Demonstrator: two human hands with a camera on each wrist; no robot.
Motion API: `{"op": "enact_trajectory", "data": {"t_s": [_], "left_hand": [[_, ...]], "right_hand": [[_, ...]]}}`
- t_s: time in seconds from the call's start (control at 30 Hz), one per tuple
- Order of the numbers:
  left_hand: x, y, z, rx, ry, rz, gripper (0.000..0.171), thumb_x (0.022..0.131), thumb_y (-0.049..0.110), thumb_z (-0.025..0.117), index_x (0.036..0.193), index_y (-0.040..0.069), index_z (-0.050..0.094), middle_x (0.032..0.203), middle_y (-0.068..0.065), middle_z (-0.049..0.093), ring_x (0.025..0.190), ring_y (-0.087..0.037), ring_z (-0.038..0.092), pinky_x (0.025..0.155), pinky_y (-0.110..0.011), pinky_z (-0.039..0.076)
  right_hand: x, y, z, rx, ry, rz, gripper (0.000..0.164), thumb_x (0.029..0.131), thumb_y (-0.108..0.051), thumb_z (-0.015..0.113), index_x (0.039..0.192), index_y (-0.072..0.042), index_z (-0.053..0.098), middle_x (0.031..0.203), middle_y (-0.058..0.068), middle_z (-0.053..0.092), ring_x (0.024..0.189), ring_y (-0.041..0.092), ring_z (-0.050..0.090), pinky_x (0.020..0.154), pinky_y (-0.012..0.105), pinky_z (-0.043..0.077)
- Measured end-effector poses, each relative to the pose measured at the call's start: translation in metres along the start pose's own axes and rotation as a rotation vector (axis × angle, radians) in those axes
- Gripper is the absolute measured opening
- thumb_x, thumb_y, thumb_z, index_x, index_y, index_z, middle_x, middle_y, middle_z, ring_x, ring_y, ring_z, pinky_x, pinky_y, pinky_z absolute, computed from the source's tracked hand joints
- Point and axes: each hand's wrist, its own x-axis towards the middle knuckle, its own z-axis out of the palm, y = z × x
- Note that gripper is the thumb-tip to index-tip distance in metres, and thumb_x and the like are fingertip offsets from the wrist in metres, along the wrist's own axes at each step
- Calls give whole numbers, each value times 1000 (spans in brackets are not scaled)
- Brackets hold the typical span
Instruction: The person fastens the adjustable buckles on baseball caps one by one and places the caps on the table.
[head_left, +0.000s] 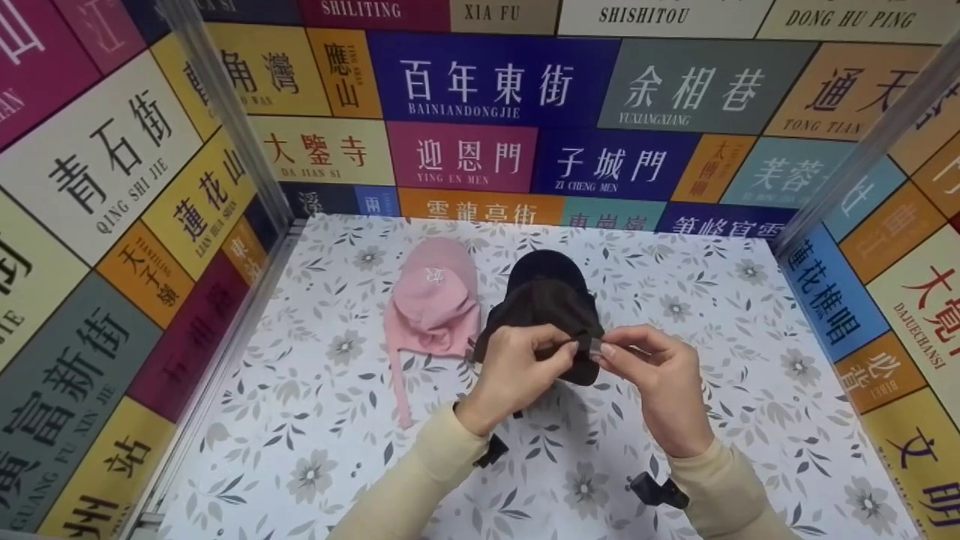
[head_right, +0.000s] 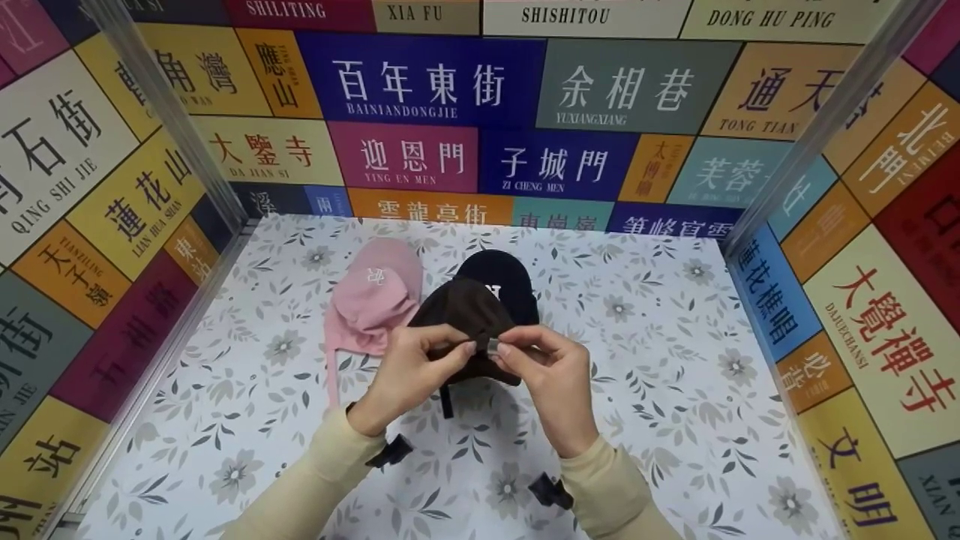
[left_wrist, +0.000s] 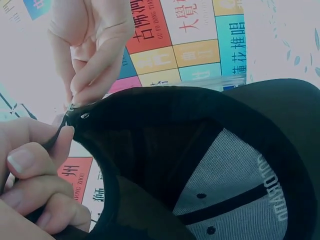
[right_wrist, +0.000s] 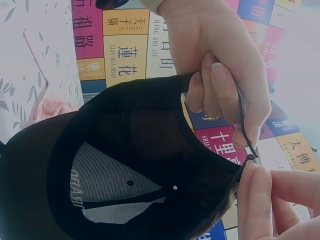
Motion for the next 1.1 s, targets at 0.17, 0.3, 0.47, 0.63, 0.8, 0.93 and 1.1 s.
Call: {"op": "enact_trajectory", "data": {"t_s": [0.17, 0.3, 0.47, 0.63, 0.8, 0.93, 1.1], "left_hand": [[2, -1, -4, -9, -78, 38, 9, 89, 18, 74, 81, 18, 76, 71, 17, 66, 60, 3, 51, 56, -17, 41], [4, -2, -9, -25, -165, 29, 8, 90, 19, 73, 83, 19, 76, 70, 16, 63, 59, 1, 49, 53, -18, 39], [6, -3, -13, -26, -219, 1, 8, 91, 20, 73, 85, 19, 76, 75, 17, 66, 63, 1, 53, 57, -18, 43], [6, -2, -12, 41, -232, -13, 8, 92, 21, 72, 84, 20, 75, 74, 19, 64, 60, 1, 52, 56, -18, 43], [3, 0, -9, 150, -202, 36, 12, 93, 24, 70, 81, 22, 71, 69, 19, 58, 57, -1, 51, 55, -20, 41], [2, 0, -6, 147, -168, 36, 13, 93, 25, 70, 80, 23, 70, 67, 18, 57, 56, -1, 50, 54, -19, 40], [1, 0, -4, 103, -132, 13, 13, 92, 23, 71, 78, 22, 71, 65, 18, 58, 52, 1, 48, 52, -19, 40]], "right_hand": [[-1, -1, 1, -42, 2, -6, 26, 89, 0, 74, 107, 16, 65, 102, 26, 65, 90, 30, 72, 82, 41, 58], [-1, -1, 0, -76, -15, -7, 26, 89, -1, 74, 108, 15, 66, 105, 26, 65, 89, 30, 72, 81, 41, 59], [0, 0, -2, -91, -52, 25, 27, 90, -2, 74, 110, 13, 67, 109, 27, 65, 89, 31, 73, 81, 41, 59], [0, 2, -3, -135, -96, 29, 28, 90, -4, 74, 113, 10, 68, 108, 27, 67, 88, 33, 72, 79, 41, 59], [-1, 3, 0, -144, -101, 31, 28, 90, -5, 75, 113, 9, 67, 100, 28, 68, 86, 34, 71, 76, 40, 60], [-2, 4, 3, -139, -73, 37, 29, 90, -7, 76, 112, 9, 68, 105, 27, 68, 89, 34, 72, 79, 41, 59], [-2, 4, 6, -93, -45, 16, 28, 92, -6, 73, 112, 12, 68, 110, 30, 66, 87, 35, 73, 83, 43, 58]]}}
